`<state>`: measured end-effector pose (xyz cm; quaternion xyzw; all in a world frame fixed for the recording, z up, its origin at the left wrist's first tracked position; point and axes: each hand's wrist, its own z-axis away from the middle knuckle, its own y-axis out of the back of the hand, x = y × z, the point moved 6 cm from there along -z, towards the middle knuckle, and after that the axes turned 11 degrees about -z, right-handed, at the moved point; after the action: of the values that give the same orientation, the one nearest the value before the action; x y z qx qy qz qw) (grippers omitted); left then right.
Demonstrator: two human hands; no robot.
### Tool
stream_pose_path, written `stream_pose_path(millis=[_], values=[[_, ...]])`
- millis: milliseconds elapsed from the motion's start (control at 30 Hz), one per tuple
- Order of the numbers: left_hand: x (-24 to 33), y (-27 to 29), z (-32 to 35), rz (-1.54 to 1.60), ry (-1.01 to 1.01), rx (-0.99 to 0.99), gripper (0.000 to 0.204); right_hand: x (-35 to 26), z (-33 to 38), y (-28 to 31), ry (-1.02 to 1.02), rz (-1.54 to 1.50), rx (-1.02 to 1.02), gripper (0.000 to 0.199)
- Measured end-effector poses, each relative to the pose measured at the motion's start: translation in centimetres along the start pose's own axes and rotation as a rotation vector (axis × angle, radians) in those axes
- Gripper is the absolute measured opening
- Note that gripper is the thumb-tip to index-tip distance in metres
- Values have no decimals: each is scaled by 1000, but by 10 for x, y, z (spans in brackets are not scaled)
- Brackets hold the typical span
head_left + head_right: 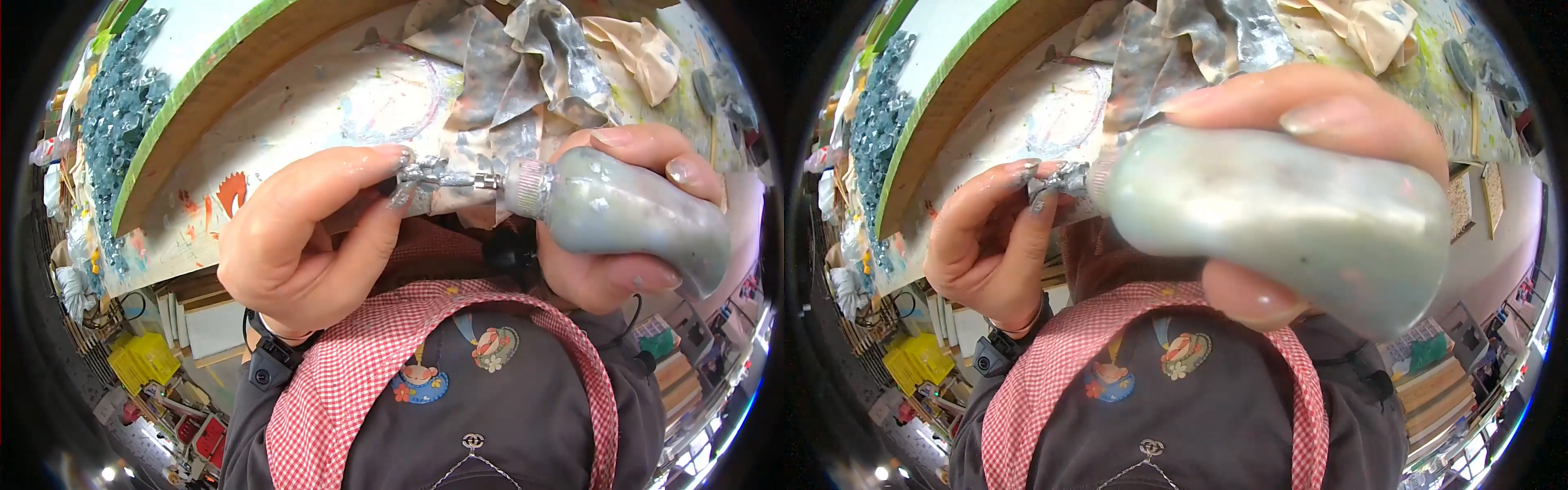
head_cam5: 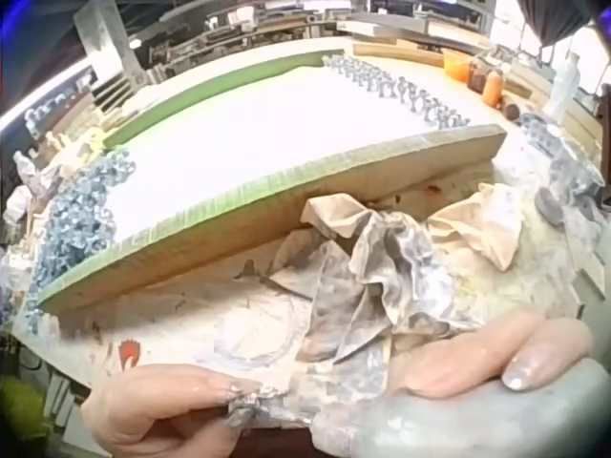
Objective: The recorder is applying a liquid adhesive or sealant from a squeeze bottle to small grey metal components on a workbench.
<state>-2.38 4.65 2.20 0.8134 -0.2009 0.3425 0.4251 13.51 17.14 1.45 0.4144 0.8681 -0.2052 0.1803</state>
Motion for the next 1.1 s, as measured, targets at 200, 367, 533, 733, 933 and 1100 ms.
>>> stream_pose_path(millis=[200,367,533,733,933,1100], values=[[0,0,1,3,13,14,23,0,0,-1,-5,2,0,55],[-2,-1,2,69,26,98,26,-2,1,-2,52,-39,-33,55],[-4,-1,2,149,21,180,29,2,2,2,-9,8,12,55],[-3,0,2,93,-21,171,30,6,-2,1,3,21,-21,54],[-2,0,1,95,-45,187,29,4,-1,7,95,-6,95,53],[-4,-2,2,223,29,185,27,8,1,2,-17,-17,42,53]])
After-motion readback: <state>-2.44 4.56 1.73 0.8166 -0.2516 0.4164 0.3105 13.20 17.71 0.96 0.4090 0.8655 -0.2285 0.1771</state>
